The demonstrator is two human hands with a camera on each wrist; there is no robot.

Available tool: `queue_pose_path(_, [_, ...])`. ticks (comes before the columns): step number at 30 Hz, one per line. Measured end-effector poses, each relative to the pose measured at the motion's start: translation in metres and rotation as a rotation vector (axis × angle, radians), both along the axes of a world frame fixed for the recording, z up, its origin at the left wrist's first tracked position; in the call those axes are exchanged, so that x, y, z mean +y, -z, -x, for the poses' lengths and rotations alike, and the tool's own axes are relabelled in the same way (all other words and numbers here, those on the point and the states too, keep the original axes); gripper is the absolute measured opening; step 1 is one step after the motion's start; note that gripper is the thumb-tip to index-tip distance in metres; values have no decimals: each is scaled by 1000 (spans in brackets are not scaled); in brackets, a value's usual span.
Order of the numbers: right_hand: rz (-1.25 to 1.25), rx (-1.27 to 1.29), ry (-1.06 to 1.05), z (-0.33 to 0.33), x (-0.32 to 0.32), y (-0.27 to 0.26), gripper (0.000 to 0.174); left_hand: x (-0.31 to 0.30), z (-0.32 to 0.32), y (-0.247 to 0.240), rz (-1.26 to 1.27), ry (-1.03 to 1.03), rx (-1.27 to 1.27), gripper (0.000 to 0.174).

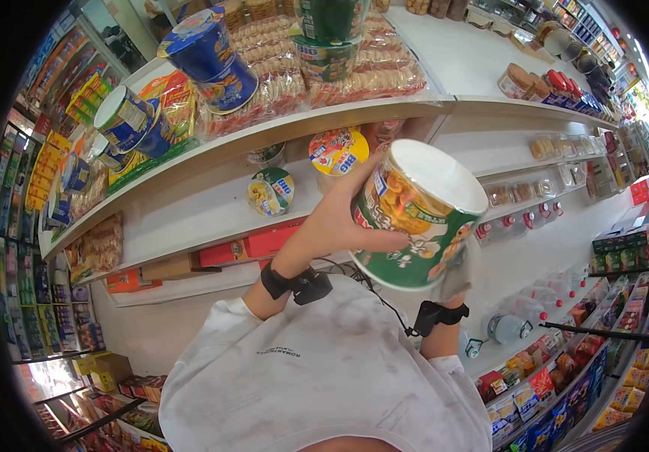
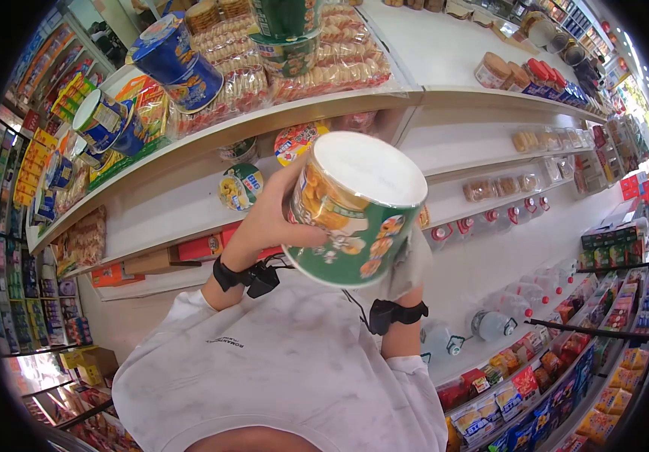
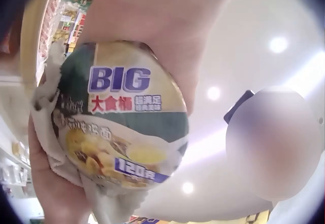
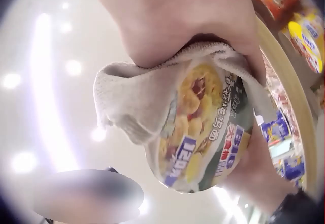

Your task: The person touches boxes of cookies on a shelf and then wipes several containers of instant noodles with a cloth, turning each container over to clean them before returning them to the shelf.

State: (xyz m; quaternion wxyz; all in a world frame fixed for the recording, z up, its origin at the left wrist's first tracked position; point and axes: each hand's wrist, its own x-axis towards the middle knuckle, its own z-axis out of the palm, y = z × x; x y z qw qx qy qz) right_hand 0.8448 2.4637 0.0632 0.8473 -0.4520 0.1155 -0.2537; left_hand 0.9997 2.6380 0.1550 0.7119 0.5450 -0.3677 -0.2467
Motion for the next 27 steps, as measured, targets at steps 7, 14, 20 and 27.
queue_pose_path(7, [-65,42,242,-28,0,-32,50,-9,-10,0,-108,-125,-221,97])
queue_pose_path(14, [231,60,179,-20,-7,-8,56,-17,4,-2,-90,-125,-240,105])
queue_pose_path(20, [277,141,59,-7,-4,-52,64,-10,1,16,-125,13,80,88])
queue_pose_path(27, [422,-105,546,-32,-14,30,59,-21,9,26,179,138,763,73])
